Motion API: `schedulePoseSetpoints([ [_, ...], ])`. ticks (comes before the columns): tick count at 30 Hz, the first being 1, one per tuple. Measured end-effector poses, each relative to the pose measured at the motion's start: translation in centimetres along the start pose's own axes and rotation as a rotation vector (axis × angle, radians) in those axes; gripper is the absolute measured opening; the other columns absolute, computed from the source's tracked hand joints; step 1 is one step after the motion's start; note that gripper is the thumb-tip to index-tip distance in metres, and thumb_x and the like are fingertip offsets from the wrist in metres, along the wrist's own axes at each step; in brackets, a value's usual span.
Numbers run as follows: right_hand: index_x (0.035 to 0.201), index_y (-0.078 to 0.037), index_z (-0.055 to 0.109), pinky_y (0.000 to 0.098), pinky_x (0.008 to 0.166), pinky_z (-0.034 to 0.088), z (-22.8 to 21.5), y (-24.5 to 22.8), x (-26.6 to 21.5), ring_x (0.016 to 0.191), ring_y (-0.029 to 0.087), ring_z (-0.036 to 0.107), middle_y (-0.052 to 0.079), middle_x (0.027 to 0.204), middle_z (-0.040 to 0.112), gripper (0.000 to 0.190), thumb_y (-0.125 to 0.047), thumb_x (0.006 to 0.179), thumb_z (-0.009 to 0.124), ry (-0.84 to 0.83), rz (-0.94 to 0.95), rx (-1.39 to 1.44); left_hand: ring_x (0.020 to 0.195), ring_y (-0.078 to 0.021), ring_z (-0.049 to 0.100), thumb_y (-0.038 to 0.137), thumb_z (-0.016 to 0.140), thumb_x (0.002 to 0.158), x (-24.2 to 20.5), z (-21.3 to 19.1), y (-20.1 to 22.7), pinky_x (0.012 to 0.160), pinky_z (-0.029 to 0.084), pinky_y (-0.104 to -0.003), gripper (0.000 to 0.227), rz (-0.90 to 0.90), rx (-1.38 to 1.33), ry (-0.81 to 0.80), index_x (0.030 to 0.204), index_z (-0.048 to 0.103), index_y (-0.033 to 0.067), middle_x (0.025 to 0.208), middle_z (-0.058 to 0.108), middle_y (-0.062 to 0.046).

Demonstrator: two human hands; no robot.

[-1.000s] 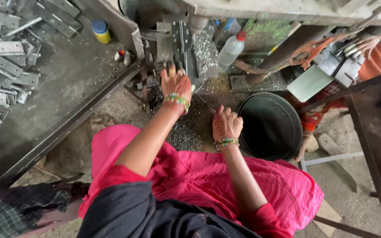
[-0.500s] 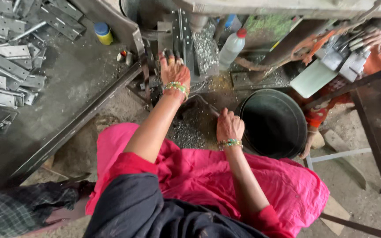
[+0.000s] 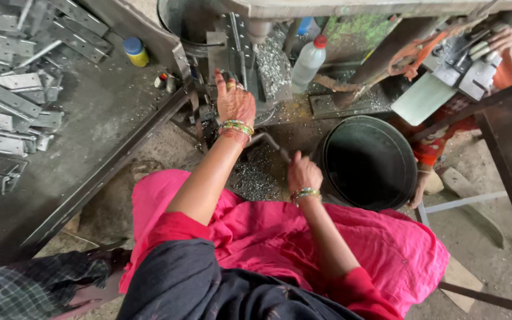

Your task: The person operates a drill press in a workshop, repeatedly picking up metal brackets, positioning them under the drill bit, and activating the machine to drill holes. The person then removes the brackets and places them aside.

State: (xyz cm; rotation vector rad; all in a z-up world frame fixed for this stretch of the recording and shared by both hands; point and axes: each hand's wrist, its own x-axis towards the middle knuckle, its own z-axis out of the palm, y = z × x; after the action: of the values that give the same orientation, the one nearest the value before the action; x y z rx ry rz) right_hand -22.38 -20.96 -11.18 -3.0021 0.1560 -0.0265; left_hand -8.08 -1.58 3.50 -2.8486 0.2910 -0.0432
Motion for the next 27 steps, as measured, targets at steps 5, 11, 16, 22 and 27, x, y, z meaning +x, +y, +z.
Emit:
schedulePoseSetpoints([
  [5,0.112,-0.008,0.056,0.0519,0.07,0.056,5.3,1.8,-0.3,0.085,0.04,0.07,0.019,0.092,0.07,0.025,-0.03,0.1,0.056,-0.126,0.018,0.162,0.138,-0.029,0.048,0.028,0.054,0.097,-1.2,1.3,-0.6,0.117,0.009,-0.063,0.029,-0.037,-0.07,0.225,0.106,0.077,0.0138,0.133,0.066,-0.007],
  [11,0.107,-0.009,0.058,0.0525,0.072,0.056,-0.7,0.0,1.8,0.088,0.039,0.071,0.017,0.096,0.072,0.026,-0.034,0.105,0.05,0.105,0.0,-0.036,0.142,-0.0291,0.047,0.02,0.051,0.104,3.6,2.0,-0.1,0.122,0.01,-0.066,0.029,-0.042,-0.098,0.074,0.116,0.076,0.0117,0.133,0.068,-0.008],
  [16,0.109,-0.007,0.058,0.0536,0.067,0.053,2.3,0.6,0.9,0.084,0.041,0.07,0.019,0.091,0.072,0.032,-0.038,0.103,0.051,-0.142,0.053,0.186,0.134,-0.0274,0.048,0.027,0.051,0.091,3.9,4.0,0.8,0.114,0.011,-0.066,0.036,-0.139,-0.069,0.391,0.114,0.075,0.0131,0.132,0.067,-0.006],
  [22,0.107,-0.008,0.057,0.0548,0.069,0.052,3.9,1.1,0.3,0.085,0.042,0.069,0.019,0.094,0.072,0.028,-0.036,0.102,0.053,-0.085,0.02,0.186,0.141,-0.0292,0.046,0.021,0.049,0.101,3.2,2.1,-1.1,0.118,0.008,-0.069,0.031,-0.063,-0.124,0.159,0.115,0.076,0.0133,0.125,0.071,-0.006],
  [27,0.109,-0.008,0.057,0.0534,0.068,0.053,3.5,0.2,1.0,0.084,0.042,0.069,0.019,0.09,0.072,0.031,-0.037,0.097,0.056,-0.126,0.011,0.202,0.137,-0.0282,0.049,0.021,0.052,0.096,3.5,1.9,-1.0,0.118,0.008,-0.067,0.031,-0.09,-0.094,0.197,0.112,0.077,0.0134,0.122,0.073,-0.005],
])
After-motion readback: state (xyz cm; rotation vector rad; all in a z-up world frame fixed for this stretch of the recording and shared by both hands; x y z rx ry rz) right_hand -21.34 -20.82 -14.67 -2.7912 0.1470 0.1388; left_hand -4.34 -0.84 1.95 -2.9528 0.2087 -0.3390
